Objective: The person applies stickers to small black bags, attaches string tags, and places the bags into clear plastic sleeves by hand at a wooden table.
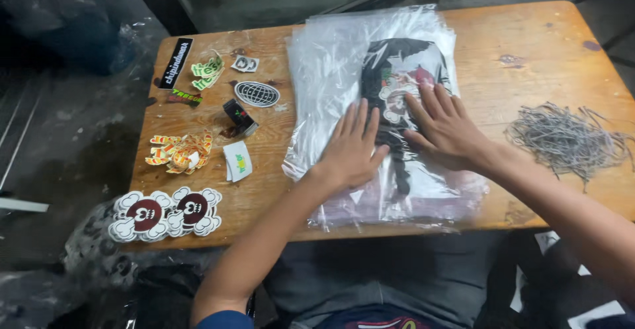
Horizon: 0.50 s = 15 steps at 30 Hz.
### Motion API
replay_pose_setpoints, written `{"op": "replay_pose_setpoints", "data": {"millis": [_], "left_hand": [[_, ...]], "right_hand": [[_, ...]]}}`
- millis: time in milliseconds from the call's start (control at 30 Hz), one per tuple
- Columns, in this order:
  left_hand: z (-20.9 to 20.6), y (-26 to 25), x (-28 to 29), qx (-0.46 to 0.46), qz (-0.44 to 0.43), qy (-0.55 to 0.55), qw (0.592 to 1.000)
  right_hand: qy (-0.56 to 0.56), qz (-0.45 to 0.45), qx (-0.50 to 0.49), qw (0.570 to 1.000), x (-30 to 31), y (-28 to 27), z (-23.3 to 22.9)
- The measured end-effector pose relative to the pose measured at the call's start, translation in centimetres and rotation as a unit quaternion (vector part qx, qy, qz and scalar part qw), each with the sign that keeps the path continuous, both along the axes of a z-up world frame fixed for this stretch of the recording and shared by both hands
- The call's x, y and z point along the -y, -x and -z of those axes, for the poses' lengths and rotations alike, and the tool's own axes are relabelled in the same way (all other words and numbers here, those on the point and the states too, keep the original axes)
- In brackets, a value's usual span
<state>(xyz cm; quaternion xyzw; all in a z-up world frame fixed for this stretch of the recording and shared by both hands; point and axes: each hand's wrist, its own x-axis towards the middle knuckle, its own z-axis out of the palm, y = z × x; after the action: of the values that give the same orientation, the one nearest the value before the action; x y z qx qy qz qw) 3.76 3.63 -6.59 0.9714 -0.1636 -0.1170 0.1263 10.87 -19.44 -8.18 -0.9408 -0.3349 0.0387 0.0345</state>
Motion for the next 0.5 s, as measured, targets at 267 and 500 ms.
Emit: {"op": "replay_pose_setpoints", "data": {"millis": [267,500], "left_hand": [[-2.7,6.2,-2.3,0.28,0.005,0.234,0.931],[-8.4,15.9,-3.3,0.384,0.104,0.354,0.847]], "right_hand": [[0.039,-0.056,0.069,0.995,-6.0,1.4,-8.1],[-0.228,-0.429,0.112,0.867,-20.1,5.0,-2.5]]}}
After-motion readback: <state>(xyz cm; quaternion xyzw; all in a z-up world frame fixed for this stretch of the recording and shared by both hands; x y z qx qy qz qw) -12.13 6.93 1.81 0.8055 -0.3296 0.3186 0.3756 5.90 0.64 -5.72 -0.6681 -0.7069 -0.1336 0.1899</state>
